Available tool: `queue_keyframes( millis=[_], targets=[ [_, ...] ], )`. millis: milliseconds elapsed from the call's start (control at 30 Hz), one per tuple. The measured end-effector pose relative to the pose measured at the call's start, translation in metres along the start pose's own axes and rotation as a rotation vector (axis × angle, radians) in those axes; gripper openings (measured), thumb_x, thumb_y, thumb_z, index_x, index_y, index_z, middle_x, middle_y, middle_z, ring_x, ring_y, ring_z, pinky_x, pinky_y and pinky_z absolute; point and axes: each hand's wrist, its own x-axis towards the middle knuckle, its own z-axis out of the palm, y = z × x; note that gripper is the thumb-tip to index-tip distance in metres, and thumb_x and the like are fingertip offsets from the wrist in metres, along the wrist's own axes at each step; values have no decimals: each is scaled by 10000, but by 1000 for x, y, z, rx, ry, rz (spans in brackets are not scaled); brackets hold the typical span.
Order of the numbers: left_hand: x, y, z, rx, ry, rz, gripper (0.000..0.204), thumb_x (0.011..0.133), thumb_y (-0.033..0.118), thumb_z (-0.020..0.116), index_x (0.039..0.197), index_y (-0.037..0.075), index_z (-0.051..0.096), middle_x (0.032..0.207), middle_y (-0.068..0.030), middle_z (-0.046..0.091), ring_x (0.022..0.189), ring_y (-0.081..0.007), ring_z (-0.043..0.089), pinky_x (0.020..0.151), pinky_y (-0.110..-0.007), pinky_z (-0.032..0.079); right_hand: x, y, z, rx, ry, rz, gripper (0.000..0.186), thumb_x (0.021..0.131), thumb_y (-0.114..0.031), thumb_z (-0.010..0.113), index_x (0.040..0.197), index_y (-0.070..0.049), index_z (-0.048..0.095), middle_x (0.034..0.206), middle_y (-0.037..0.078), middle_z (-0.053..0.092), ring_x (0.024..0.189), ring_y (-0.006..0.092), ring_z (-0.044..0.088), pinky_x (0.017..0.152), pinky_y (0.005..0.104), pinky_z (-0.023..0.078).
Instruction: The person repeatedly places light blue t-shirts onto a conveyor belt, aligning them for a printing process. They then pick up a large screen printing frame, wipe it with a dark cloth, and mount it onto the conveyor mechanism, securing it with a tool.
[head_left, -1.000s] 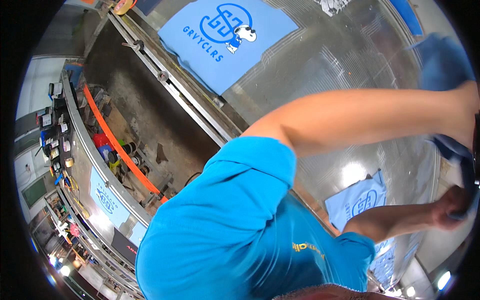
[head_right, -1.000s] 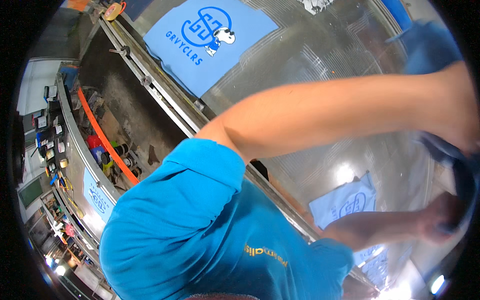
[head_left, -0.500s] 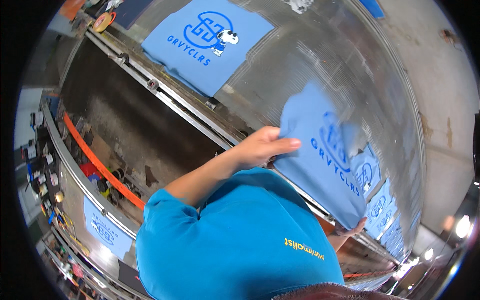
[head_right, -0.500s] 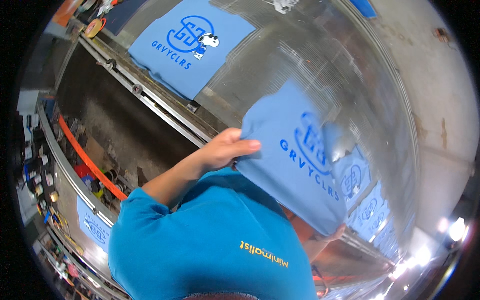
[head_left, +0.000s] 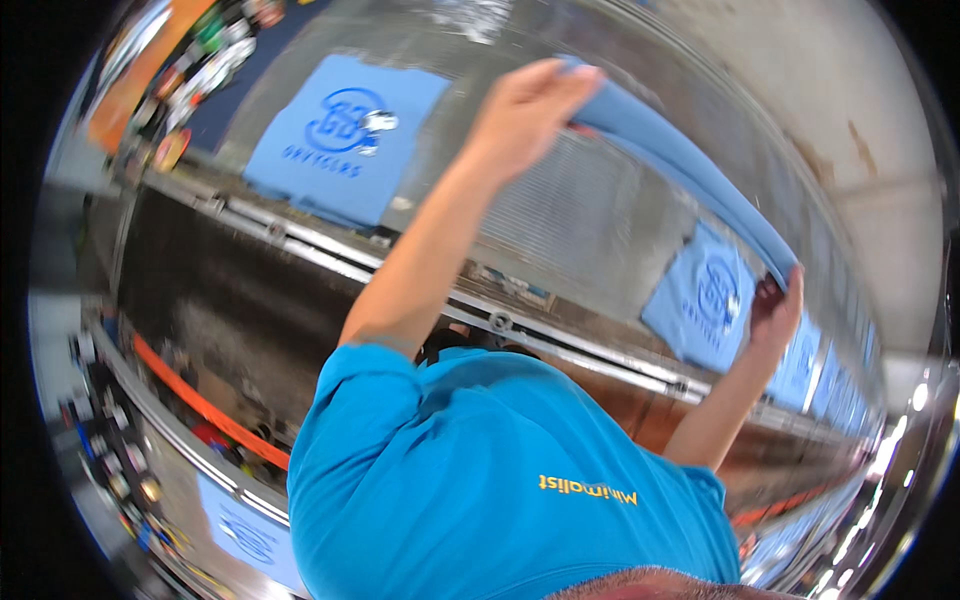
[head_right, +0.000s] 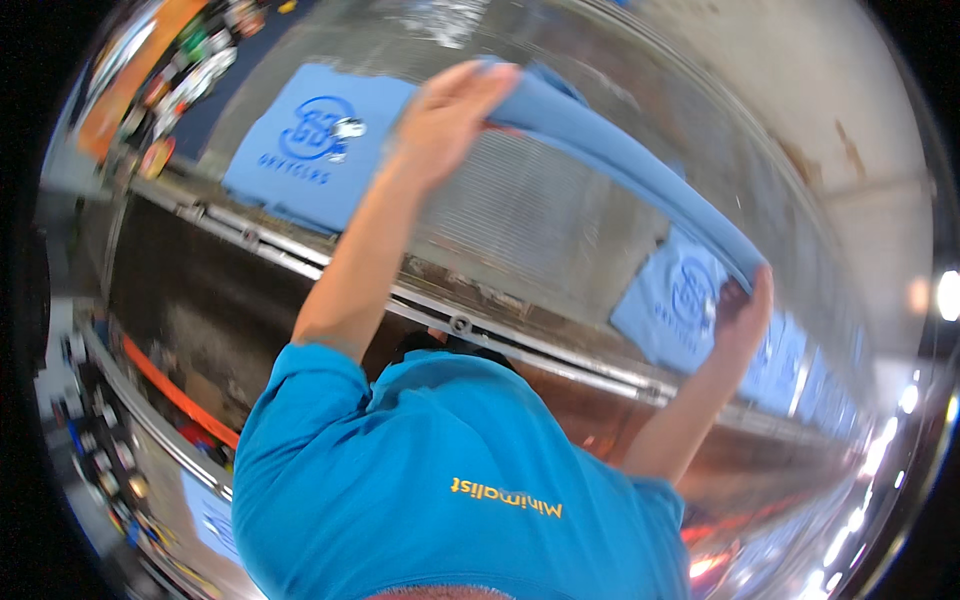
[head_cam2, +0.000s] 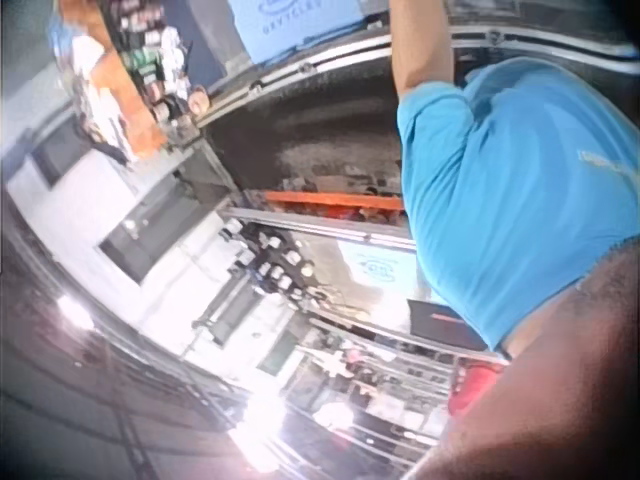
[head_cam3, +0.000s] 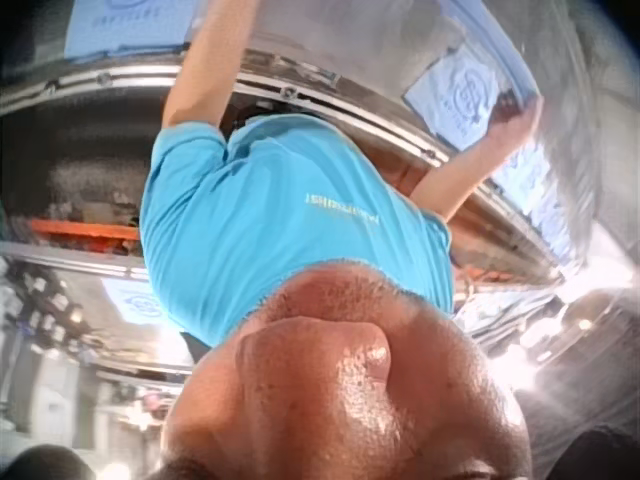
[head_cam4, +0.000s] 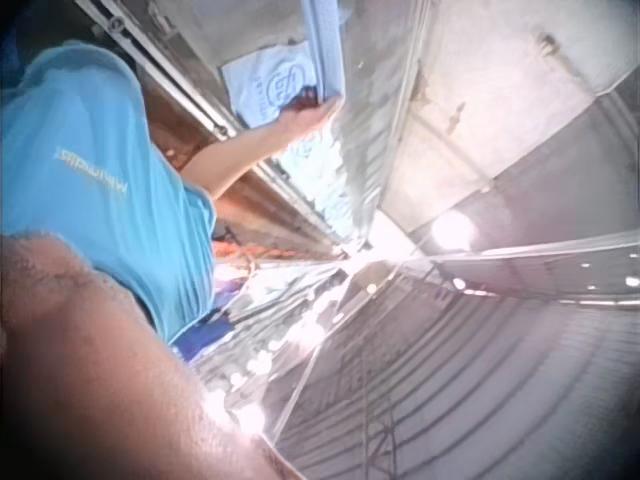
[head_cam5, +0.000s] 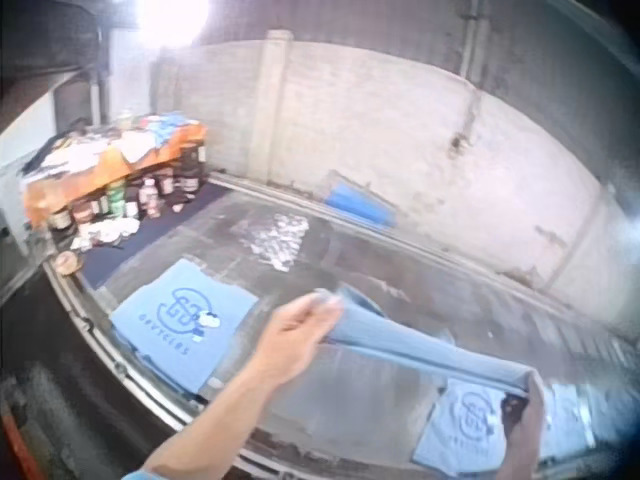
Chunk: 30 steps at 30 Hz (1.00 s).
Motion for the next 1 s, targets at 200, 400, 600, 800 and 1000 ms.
queue_keyframes(
  millis=[200,400,600,800,1000],
  targets=[
    [-83,-95,-61,209,301,-448,332,962,302,633,1065,-13,645,957,-73,667,767,-117,626,640,-260,522,-30,118,-52,-86,38,258,277,895,-42,675,1152,-31,572,951,37,639,737,131,575,612,265,457],
    [-152,-188,-110,438,351,-857,313,957,295,647,1070,4,627,879,-44,648,748,-112,614,637,-249,509,-64,256,-136,-502,192,575,360,880,-92,697,1192,22,558,979,70,639,772,176,598,708,309,514],
    [-219,-139,-107,415,446,-650,270,978,240,609,1086,-5,640,889,-52,656,758,-96,602,661,-230,506,-91,247,-50,-1259,-276,-285,411,776,-139,761,1149,-37,624,1046,152,638,991,312,611,882,387,486],
    [-301,-82,-154,186,602,-600,230,983,234,604,1037,16,649,863,-48,661,743,-103,615,645,-248,527,-90,300,13,-1370,-730,-426,234,779,-85,679,1002,-44,622,969,166,611,957,378,565,837,450,469],
    [-401,-23,-249,77,777,-499,220,991,237,578,1037,32,643,871,-41,655,752,-101,609,660,-246,516,-52,317,-50,-1967,-935,-67,254,832,-258,615,806,-6,632,801,260,627,789,464,592,682,514,471]
  ],
)
